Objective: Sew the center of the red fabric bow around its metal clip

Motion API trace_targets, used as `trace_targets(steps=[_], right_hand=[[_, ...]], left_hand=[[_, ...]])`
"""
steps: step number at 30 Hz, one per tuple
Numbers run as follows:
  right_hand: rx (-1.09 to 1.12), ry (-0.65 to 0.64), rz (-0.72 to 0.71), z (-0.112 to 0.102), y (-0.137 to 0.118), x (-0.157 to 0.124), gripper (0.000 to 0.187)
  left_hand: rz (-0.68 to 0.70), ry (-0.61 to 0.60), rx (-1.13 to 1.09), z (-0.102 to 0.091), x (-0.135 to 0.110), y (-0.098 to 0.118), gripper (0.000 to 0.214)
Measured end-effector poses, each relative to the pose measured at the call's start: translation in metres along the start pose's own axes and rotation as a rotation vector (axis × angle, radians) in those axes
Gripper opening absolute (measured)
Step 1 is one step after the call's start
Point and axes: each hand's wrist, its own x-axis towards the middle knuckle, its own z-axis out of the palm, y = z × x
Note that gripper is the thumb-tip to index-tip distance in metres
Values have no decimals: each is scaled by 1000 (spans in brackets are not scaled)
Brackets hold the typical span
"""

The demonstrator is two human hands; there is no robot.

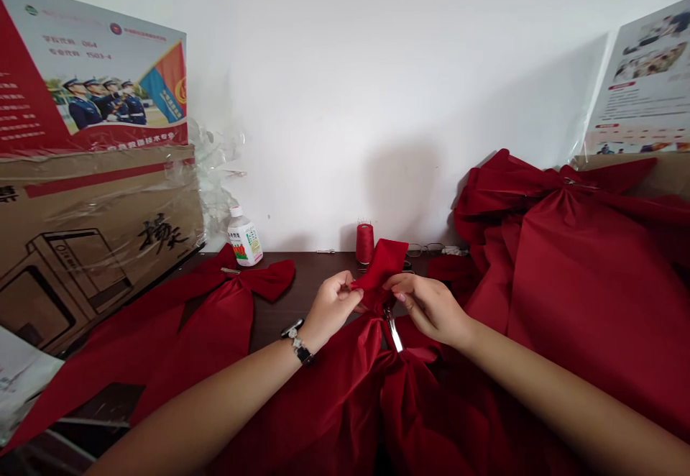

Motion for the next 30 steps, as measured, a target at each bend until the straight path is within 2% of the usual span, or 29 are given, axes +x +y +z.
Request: trace_targets(steps=[4,7,9,11,13,17,19,21,26,30], right_hand=[[19,39,54,0,-2,-1,11],[-2,42,83,1,-2,-1,11],[-16,23,78,2,-1,-2,12],[-27,7,47,2,1,-3,12],[-42,5,14,3,3,-5,12],[-87,0,-25,5,5,-7,12],[-94,-11,-38,6,4,-7,12],[-92,-35,-51,6,1,-6,12],[-56,-140,-99,8,-8,-2,13],[-92,-123,-200,8,-13,-1,14]], left_hand=[[293,190,476,-2,3,-6,20],[534,250,659,-2,-5,-5,17],[698,141,725,-1,-13,-2,12],[791,-15,763,0,-19,0,7],[738,-72,754,2,-22,0,12],[413,-28,501,5,-19,-3,19],[304,-30,377,7,-15,-4,25],[248,-74,344,7,-12,-3,27],[125,-210,309,5,-7,1,16],[-60,-132,132,-1,-4,5,29]])
